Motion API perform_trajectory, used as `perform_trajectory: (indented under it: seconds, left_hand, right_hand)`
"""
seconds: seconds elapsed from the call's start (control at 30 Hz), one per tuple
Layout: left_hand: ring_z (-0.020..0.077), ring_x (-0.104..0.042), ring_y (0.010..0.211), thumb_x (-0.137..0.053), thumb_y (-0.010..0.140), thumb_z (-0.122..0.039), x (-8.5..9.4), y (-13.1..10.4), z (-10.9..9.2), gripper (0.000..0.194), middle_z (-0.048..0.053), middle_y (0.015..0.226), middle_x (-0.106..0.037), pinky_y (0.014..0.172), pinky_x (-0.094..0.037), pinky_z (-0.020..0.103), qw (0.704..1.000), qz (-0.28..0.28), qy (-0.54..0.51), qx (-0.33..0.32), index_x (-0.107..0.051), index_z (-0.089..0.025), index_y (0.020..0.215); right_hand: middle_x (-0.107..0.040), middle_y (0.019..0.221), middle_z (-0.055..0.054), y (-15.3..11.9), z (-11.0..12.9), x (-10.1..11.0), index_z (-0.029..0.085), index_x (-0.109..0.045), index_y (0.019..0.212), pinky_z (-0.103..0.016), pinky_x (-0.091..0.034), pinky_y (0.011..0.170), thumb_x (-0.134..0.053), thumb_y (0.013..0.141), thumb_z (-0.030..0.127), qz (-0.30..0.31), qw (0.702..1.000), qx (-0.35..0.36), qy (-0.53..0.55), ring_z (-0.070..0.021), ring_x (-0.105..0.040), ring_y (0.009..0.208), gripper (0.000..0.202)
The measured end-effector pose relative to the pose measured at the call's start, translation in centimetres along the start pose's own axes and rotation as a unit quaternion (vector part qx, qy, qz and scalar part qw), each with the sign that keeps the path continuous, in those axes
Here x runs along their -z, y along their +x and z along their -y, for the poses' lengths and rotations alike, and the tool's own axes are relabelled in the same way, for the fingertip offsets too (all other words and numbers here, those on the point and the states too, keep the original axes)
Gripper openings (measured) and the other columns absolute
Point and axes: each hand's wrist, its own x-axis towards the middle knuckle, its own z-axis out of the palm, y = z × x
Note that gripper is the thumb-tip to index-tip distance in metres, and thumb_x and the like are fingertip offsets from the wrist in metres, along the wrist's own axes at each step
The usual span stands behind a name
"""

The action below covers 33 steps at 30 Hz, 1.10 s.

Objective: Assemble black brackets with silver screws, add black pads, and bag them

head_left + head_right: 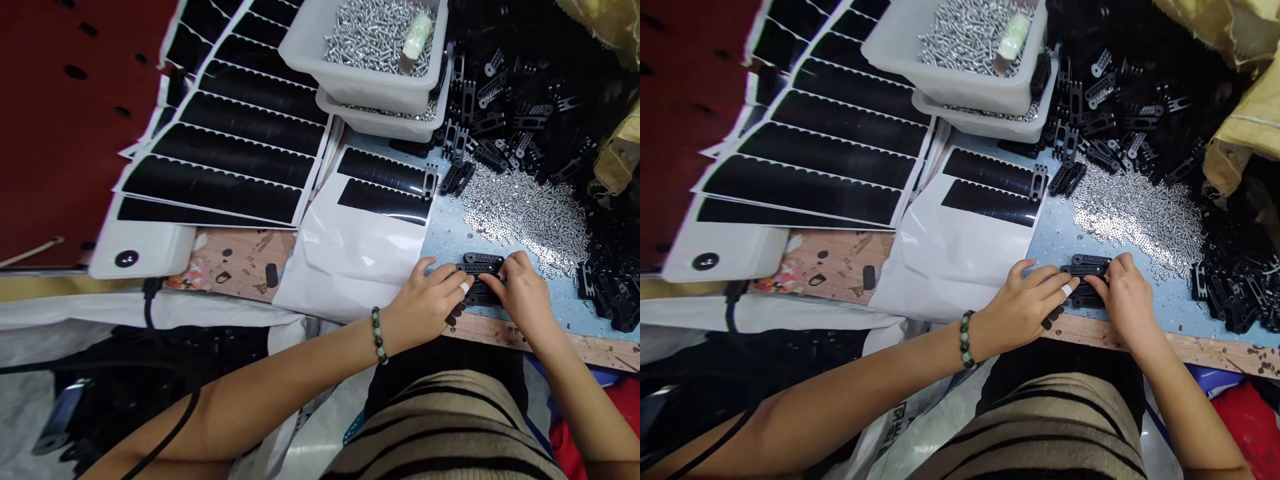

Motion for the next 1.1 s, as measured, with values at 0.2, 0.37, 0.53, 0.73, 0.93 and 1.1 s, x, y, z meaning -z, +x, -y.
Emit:
perform_trajectory:
  seconds: [0.2, 0.37, 0.53, 0.73, 0.93, 1.1]
  left_hand:
    - [0.0272, -0.043, 0.119, -0.049, 0.081, -0.016, 1.1, 0.6, 0.2, 0.036, 0.011, 0.128, -0.055, 0.099, -0.030, 0.048, 0.994, -0.002, -0.103, 0.030, -0.059, -0.015, 0.115]
    - [0.0213, -0.040, 0.125, -0.036, 0.088, -0.011, 2.0, 0.4, 0.3, 0.034, 0.007, 0.136, -0.049, 0.105, -0.035, 0.042, 0.972, -0.020, -0.224, 0.071, -0.061, -0.019, 0.109]
    - [0.0200, -0.041, 0.126, -0.032, 0.090, -0.010, 2.3, -0.4, 1.1, 0.045, 0.008, 0.136, -0.048, 0.104, -0.035, 0.042, 0.960, -0.083, -0.235, 0.129, -0.046, -0.021, 0.131]
    - [0.0291, -0.045, 0.119, -0.049, 0.080, -0.013, 0.8, -0.7, 1.1, 0.046, 0.010, 0.130, -0.056, 0.100, -0.025, 0.053, 0.997, -0.016, -0.061, 0.052, -0.053, -0.018, 0.125]
    - [0.0269, -0.047, 0.119, -0.049, 0.082, -0.018, 0.4, -0.9, 1.0, 0.047, 0.009, 0.131, -0.056, 0.101, -0.024, 0.049, 1.000, -0.011, 0.007, 0.028, -0.051, -0.017, 0.129]
    - [0.0274, -0.047, 0.119, -0.051, 0.081, -0.018, 0.7, -0.9, 0.9, 0.050, 0.010, 0.132, -0.056, 0.101, -0.025, 0.048, 0.999, 0.002, 0.019, 0.030, -0.050, -0.018, 0.131]
  right_hand:
    - [-0.051, 0.103, -0.010, 0.0, 2.0, 0.6, 0.021, -0.054, 0.105, -0.037, -0.051, 0.075, -0.059, 0.085, 0.040, -0.036, 0.982, 0.164, 0.086, -0.0225, -0.054, 0.094, 0.028]
    - [-0.057, 0.090, -0.006, -0.7, 3.8, 0.3, 0.023, -0.060, 0.083, -0.036, -0.049, 0.070, -0.053, 0.087, 0.018, -0.035, 0.954, 0.252, 0.156, -0.0185, -0.056, 0.081, 0.010]
    - [-0.054, 0.085, -0.005, -0.4, 2.3, 0.5, 0.021, -0.056, 0.071, -0.030, -0.048, 0.061, -0.059, 0.083, 0.027, -0.055, 0.959, 0.071, 0.269, -0.0178, -0.055, 0.078, 0.014]
    - [-0.053, 0.084, -0.005, 0.6, 1.4, -1.1, 0.020, -0.053, 0.061, -0.028, -0.043, 0.057, -0.060, 0.080, 0.034, -0.022, 0.948, -0.061, 0.310, -0.0168, -0.053, 0.076, 0.025]
    - [-0.053, 0.080, -0.004, 0.7, 1.6, -1.5, 0.020, -0.052, 0.059, -0.029, -0.041, 0.060, -0.062, 0.078, 0.035, -0.017, 0.931, -0.084, 0.354, -0.0165, -0.052, 0.074, 0.026]
    - [-0.054, 0.078, -0.003, 0.7, 1.8, -1.5, 0.020, -0.053, 0.058, -0.030, -0.042, 0.062, -0.061, 0.078, 0.035, -0.024, 0.939, -0.085, 0.333, -0.0170, -0.052, 0.075, 0.026]
